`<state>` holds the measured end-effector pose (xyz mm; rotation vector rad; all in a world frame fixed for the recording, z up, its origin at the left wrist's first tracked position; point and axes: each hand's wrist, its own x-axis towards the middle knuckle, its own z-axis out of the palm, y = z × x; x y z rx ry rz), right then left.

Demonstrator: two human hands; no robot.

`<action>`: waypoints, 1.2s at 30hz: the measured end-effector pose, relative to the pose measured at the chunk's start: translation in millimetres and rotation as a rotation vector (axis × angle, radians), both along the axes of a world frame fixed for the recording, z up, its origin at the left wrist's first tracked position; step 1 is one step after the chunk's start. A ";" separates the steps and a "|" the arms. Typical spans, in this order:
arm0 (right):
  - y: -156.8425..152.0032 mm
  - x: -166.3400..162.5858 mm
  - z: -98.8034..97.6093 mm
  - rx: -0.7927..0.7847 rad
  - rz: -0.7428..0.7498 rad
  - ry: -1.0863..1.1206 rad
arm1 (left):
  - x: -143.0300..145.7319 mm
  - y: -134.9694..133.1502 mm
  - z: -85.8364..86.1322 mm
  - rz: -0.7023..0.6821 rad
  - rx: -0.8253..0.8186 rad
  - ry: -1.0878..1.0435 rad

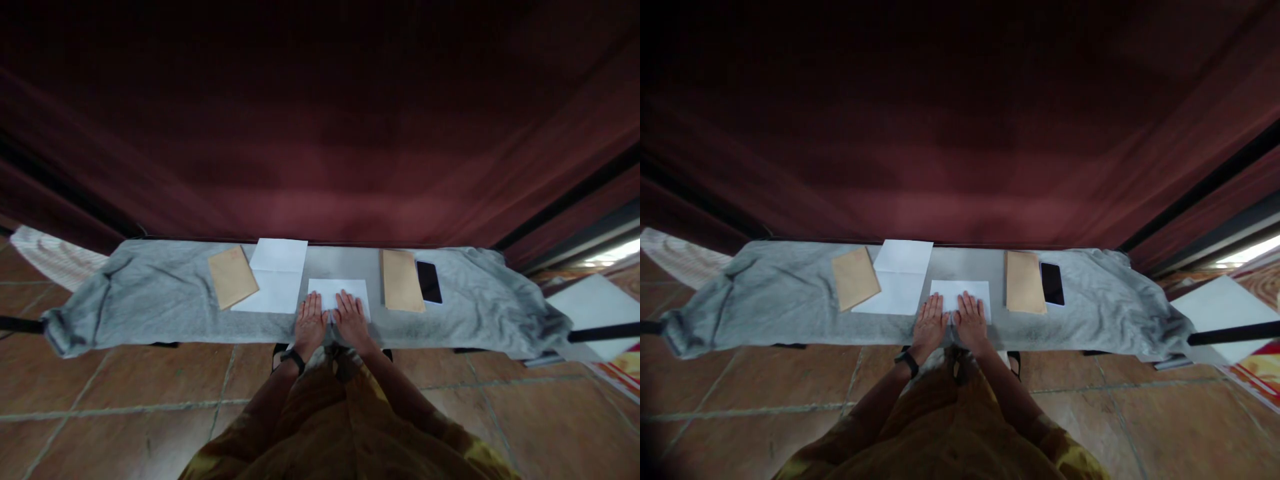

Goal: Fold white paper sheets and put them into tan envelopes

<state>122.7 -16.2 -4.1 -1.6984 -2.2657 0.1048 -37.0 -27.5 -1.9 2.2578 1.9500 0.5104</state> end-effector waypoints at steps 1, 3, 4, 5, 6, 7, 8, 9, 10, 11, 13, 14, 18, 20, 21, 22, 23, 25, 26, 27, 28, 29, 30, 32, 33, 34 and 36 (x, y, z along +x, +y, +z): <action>-3.1 0.9 -0.6 -0.001 -0.005 -0.012 | 0.3 0.0 0.6 0.012 -0.003 -0.027; -8.3 7.7 -2.1 0.009 -0.026 -0.020 | 1.1 0.8 3.1 0.064 -0.017 -0.112; -10.4 12.5 -2.8 0.018 -0.035 -0.017 | 1.5 2.0 5.2 0.101 -0.031 -0.177; -12.2 17.6 -3.4 0.027 -0.042 -0.013 | 1.8 3.8 7.9 0.144 -0.052 -0.261; -13.9 22.2 -3.9 0.034 -0.047 -0.009 | 1.8 6.4 11.2 0.193 -0.082 -0.376; -15.3 26.0 -4.1 0.038 -0.049 -0.008 | 1.5 9.8 14.8 0.244 -0.117 -0.506; -16.5 28.8 -4.3 0.039 -0.052 -0.010 | 0.6 13.8 18.7 0.292 -0.152 -0.633; -17.4 30.5 -4.3 0.039 -0.052 -0.015 | -0.9 18.2 22.5 0.334 -0.183 -0.741; -18.1 31.4 -4.1 0.037 -0.052 -0.021 | -2.9 22.7 26.1 0.366 -0.208 -0.823; -18.4 31.7 -3.9 0.036 -0.054 -0.028 | -5.3 26.9 29.3 0.383 -0.226 -0.878; -18.5 31.3 -2.9 0.040 -0.057 -0.038 | -10.3 33.1 34.1 0.396 -0.244 -0.937; -18.5 31.0 -2.1 0.043 -0.059 -0.040 | -12.4 34.8 35.8 0.404 -0.251 -0.973; -22.2 29.3 3.6 0.043 -0.063 -0.023 | -13.3 31.1 38.5 0.428 -0.295 -1.125; -27.1 26.0 8.5 0.030 -0.015 0.010 | -8.6 26.5 40.1 0.424 -0.324 -1.177; -29.6 23.3 11.7 0.020 0.029 0.031 | -5.2 24.5 41.8 0.421 -0.337 -1.201; -31.7 20.0 15.5 0.008 0.075 0.054 | -1.3 23.0 44.4 0.414 -0.351 -1.231; -32.8 16.3 20.0 -0.006 0.109 0.078 | 2.8 22.0 47.9 0.403 -0.365 -1.266; -30.8 8.9 31.5 -0.038 0.098 0.152 | 10.9 22.0 57.2 0.351 -0.407 -1.347; -27.6 5.8 38.6 -0.056 0.052 0.222 | 14.2 22.8 62.5 0.309 -0.434 -1.387; -23.2 3.3 46.6 -0.079 -0.007 0.326 | 16.8 23.9 67.4 0.266 -0.457 -1.416; -17.9 1.7 55.1 -0.109 -0.066 0.477 | 18.4 25.2 71.6 0.236 -0.465 -1.423; -12.3 0.8 63.8 -0.148 -0.118 0.682 | 19.0 26.4 74.6 0.236 -0.457 -1.411; -7.0 0.6 72.3 -0.204 -0.151 0.915 | 18.8 27.4 76.0 0.261 -0.441 -1.385; 0.9 1.6 86.3 -0.325 -0.215 1.322 | 17.2 27.8 73.5 0.354 -0.403 -1.317; 3.0 2.6 90.8 -0.371 -0.231 1.450 | 16.4 27.1 69.6 0.391 -0.405 -1.304; 3.9 3.6 93.0 -0.401 -0.240 1.525 | 16.0 26.1 64.5 0.404 -0.426 -1.317; 2.8 6.3 90.0 -0.426 -0.242 1.565 | 16.2 24.0 51.8 0.369 -0.473 -1.378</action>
